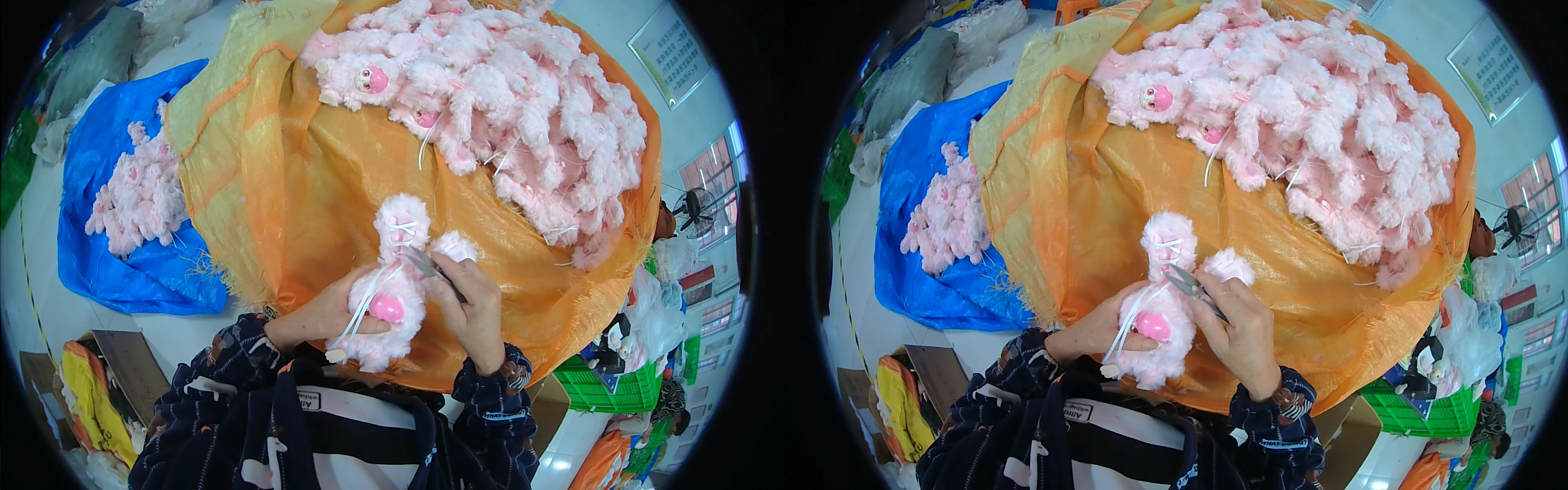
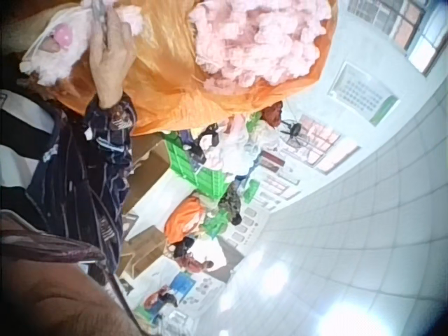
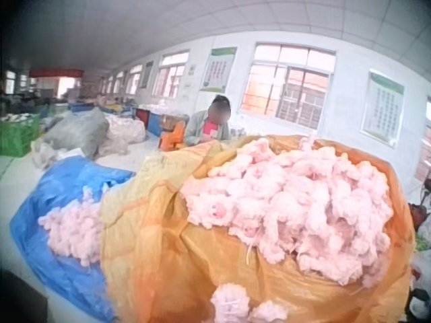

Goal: The person repeatedly picks up small pink stuffed bunny toys from a large orange sack, fluffs their fur, and uses scissors to trim loose threads or ties. The person handles the toys one at a time, performing minor finishing touches before placing them back into the sack.

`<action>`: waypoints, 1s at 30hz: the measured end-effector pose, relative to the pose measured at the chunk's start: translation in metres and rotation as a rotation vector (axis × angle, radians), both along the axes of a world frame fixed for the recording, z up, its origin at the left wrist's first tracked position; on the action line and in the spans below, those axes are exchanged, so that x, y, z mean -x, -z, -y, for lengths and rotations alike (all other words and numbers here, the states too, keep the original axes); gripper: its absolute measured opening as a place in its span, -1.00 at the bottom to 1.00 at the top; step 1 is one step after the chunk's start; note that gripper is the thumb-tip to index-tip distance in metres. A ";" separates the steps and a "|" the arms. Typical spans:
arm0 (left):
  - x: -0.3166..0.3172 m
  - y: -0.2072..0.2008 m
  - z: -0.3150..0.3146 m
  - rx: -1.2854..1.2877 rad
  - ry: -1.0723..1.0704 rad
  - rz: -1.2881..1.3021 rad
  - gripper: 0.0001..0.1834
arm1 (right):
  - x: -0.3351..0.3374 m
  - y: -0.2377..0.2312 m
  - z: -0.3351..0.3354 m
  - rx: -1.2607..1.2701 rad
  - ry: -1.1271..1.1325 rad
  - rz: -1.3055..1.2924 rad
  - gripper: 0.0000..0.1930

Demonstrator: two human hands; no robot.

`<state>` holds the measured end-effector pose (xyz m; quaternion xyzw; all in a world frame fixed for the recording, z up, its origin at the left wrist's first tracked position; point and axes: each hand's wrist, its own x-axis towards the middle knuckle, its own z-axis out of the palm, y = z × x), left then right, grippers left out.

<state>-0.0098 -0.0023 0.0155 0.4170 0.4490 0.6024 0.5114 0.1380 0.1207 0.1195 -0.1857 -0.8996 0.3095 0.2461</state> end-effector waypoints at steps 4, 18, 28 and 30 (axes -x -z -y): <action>-0.001 -0.007 -0.001 0.022 0.012 -0.089 -0.09 | -0.001 0.017 -0.005 -0.086 -0.010 -0.024 -0.69; -0.006 -0.011 -0.003 0.069 0.035 -0.180 -0.06 | -0.007 0.028 -0.008 -0.187 0.054 -0.013 -0.74; -0.010 -0.019 -0.003 0.089 0.026 -0.232 -0.06 | -0.008 0.029 -0.007 -0.218 0.054 -0.027 -0.73; -0.011 -0.021 -0.003 0.097 0.027 -0.249 -0.07 | -0.008 0.031 -0.007 -0.217 0.057 -0.049 -0.74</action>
